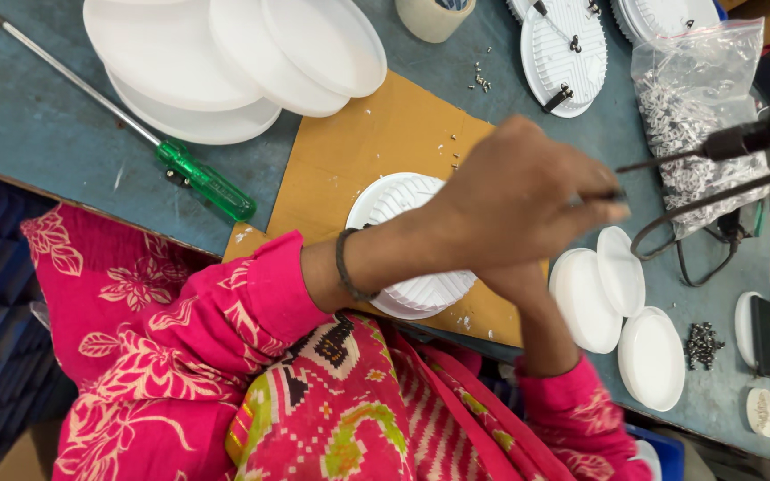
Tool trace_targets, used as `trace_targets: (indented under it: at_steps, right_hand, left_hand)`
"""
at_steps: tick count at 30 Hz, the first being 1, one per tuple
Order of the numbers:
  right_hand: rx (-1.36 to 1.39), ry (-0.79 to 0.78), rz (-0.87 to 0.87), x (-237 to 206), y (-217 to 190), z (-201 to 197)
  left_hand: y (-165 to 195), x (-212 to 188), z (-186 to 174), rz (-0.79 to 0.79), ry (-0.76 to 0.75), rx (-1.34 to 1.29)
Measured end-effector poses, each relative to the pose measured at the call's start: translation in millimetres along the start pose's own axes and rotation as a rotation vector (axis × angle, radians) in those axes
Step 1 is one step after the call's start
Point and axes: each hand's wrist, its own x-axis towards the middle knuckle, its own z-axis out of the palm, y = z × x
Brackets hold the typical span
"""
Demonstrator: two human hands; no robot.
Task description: The person assembles LED light fixtures by securing an LED board into a white plastic housing with a power cord, then attaching a diffuser cover. They use a green electric screwdriver to fasten screws and secure the wiring, then place the completed unit into a blue bin.
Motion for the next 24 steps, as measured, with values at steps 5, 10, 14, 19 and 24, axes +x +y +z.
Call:
trace_targets:
  at_steps: [5, 10, 14, 19, 24]
  right_hand:
    - [-0.104, -0.321, 0.044, 16.3, -31.6, -22.5]
    - [-0.39, -0.56, -0.36, 40.9, -44.1, -18.3]
    - [-0.498, -0.556, -0.451, 44.9, -41.2, -17.3]
    - [-0.596, -0.545, -0.475, 47.9, -36.6, -15.4]
    - [-0.597, -0.545, -0.451, 50.7, -35.8, -15.8]
  left_hand:
    - [33.0, -7.1, 1.2, 0.263, -0.109, 0.181]
    - [73.5, -44.9, -14.2, 0.344, -0.048, 0.387]
    - [85.9, -71.7, 1.3, 0.324, -0.017, 0.291]
    - [70.2, -84.9, 29.1, 0.296, -0.03, 0.124]
    - [62.6, -84.4, 34.7, 0.29, 0.007, 0.119]
